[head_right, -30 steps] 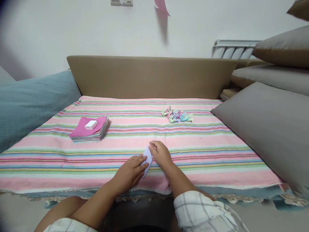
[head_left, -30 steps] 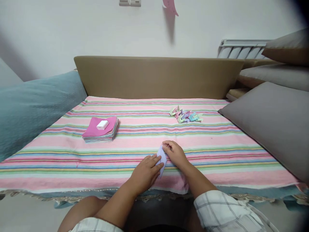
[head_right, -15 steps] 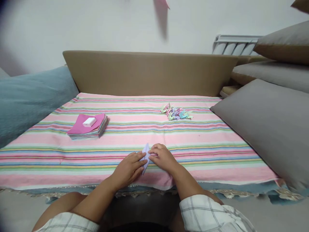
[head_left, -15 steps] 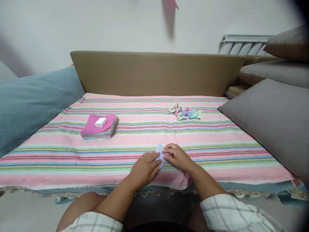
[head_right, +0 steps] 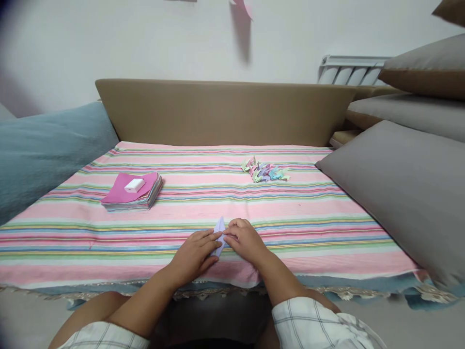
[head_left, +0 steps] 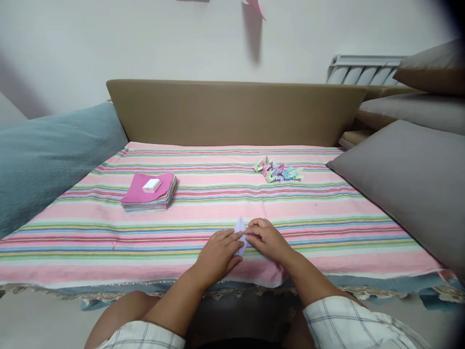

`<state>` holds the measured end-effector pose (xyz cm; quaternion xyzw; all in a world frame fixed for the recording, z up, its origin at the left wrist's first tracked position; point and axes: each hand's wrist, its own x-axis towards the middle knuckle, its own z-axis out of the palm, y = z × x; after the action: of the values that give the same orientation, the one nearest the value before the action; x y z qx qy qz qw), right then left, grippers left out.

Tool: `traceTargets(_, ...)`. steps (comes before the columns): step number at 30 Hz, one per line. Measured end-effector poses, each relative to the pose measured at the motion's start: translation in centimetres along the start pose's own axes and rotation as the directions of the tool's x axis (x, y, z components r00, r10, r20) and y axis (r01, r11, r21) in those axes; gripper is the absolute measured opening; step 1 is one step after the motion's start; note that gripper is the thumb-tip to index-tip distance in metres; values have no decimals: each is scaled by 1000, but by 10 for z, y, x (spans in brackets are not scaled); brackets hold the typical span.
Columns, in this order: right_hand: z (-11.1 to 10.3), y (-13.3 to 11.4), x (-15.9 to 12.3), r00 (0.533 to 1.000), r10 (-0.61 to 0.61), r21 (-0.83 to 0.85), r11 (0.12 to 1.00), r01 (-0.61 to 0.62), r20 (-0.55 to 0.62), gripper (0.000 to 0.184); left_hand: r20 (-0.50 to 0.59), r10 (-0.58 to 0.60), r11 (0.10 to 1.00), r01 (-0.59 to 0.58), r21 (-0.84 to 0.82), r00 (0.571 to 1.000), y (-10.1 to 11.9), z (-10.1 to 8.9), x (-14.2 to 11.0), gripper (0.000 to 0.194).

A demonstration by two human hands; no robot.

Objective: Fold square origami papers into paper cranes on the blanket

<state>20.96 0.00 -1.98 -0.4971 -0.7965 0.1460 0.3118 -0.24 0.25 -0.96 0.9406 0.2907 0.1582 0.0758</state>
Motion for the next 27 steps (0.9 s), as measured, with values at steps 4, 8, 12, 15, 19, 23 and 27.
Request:
traceTargets(4,3,-1,1,1000,-4,-37,999,3,-10,22,15,3,1000,-3,11,1000,0,-1,0,38)
traceTargets(8,7,0,3,999,24,-71,997,-26,-21,24,7,4,1000,-4,1,1000,0,0,0,38)
traceTargets(12,11,0,5,998,44,-104,993,-48,-42,25,-2,10,1000,-10,-4,1000,-1,1,0,38)
traceTargets(15,13,-1,7,996,63,-110,992,-69,-59,26,2,7,1000,-7,1,1000,-1,1,0,37)
traceTargets(19,13,0,10,993,100,-72,992,-105,-69,29,0,8,1000,-8,1,1000,0,0,0,37)
traceTargets(23,11,2,11,992,104,0,995,-104,-72,25,10,9,1000,-9,11,1000,-1,0,-1,36)
traceTargets(27,10,2,9,995,69,-24,997,-71,-76,22,13,8,1000,-9,19,1000,-1,1,-1,37)
